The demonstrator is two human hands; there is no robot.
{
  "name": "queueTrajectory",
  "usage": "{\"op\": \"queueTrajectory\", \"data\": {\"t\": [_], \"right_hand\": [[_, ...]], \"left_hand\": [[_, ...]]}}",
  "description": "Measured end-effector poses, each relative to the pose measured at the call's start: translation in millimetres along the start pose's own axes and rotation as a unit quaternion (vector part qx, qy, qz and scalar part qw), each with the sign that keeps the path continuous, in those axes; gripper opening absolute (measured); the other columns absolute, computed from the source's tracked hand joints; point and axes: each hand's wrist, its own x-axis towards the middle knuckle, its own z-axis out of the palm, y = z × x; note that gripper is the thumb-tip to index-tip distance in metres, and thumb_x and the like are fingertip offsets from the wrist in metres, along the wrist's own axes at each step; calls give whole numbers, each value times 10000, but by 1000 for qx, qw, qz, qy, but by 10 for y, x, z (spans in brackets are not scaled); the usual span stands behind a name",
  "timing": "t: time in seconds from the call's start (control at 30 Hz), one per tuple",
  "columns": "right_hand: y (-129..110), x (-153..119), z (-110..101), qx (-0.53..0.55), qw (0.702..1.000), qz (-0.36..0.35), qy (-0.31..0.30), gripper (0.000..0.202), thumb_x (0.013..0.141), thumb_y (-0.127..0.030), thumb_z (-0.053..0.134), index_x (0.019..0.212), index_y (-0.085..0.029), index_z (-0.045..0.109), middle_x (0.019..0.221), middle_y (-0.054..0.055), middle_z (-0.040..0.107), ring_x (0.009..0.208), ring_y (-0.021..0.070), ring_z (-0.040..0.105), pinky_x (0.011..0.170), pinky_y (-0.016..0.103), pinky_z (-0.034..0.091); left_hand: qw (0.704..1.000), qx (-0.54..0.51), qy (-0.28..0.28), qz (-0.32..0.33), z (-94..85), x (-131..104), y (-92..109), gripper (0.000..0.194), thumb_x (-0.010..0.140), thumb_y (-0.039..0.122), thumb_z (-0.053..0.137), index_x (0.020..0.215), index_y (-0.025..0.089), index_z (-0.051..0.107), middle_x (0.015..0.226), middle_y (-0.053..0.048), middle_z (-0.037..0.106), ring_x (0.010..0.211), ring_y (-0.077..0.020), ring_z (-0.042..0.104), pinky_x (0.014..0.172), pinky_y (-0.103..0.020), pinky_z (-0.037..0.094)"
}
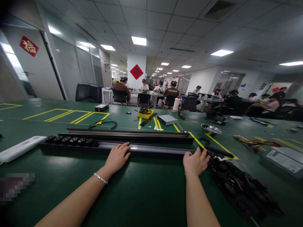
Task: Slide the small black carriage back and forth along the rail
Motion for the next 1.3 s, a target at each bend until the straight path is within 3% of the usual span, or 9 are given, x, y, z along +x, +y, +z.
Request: {"op": "queueTrajectory", "data": {"t": [0.13,0.23,0.37,0.47,0.53,0.67,0.93,1.1,1.3], "right_hand": [[-168,-61,43,-27,984,-161,-72,535,839,-357,266,1334,-180,362,1403,94,312,1308,275,183,1001,493,240],[-246,-103,76,-56,962,-227,-142,519,857,-416,238,1312,-231,406,1433,39,274,1324,261,147,1028,502,184],[-271,-117,91,-82,940,-237,-230,506,874,-434,174,1280,-293,443,1387,-3,366,1300,237,232,1028,543,146],[-270,-107,88,-87,940,-231,-237,501,873,-424,180,1286,-293,433,1384,-9,371,1284,223,268,1029,538,152],[-273,-104,84,-89,940,-229,-235,496,872,-415,187,1283,-290,437,1381,-11,375,1280,219,276,1030,530,157],[-282,-109,79,-92,941,-228,-234,496,872,-415,188,1285,-293,435,1383,-13,372,1282,217,273,1032,525,158],[-345,-177,85,-111,938,-233,-234,497,886,-407,156,1301,-303,410,1391,-5,360,1291,230,249,1020,560,148],[-630,-483,1,-75,913,-330,-228,491,892,-421,183,1332,-293,359,1417,-6,314,1315,213,187,1039,512,154],[-906,-889,-52,-26,855,-449,-258,493,873,-423,285,1348,-297,325,1439,-3,267,1330,220,142,1051,495,122]], "left_hand": [[999,-27,22,4,-5,10,-85,301,806,308,465,1083,249,568,1253,-25,533,1187,-208,415,998,-382,318],[996,5,72,-56,-43,26,-226,333,818,349,436,1104,232,561,1290,-46,496,1239,-231,353,1026,-411,275],[968,88,120,-204,-123,16,-519,398,804,363,437,1147,186,534,1368,-94,391,1280,-285,270,1022,-466,252],[937,119,139,-297,-158,-22,-729,451,806,388,413,1183,157,503,1405,-132,309,1292,-335,224,1008,-504,252],[928,117,122,-333,-162,-47,-817,485,802,409,398,1194,139,494,1403,-150,300,1280,-364,234,988,-527,271],[931,113,82,-339,-164,-69,-854,467,793,395,382,1148,132,534,1409,-139,298,1274,-359,254,995,-514,276],[934,129,99,-317,-153,-70,-817,444,784,339,372,1118,106,547,1374,-149,352,1273,-312,282,1005,-479,290],[936,132,115,-304,-148,-71,-817,424,780,315,389,1099,97,566,1343,-156,392,1244,-305,323,997,-451,301],[942,122,123,-287,-175,-69,-798,412,781,296,393,1082,96,590,1308,-161,425,1213,-302,354,990,-440,300]]}}
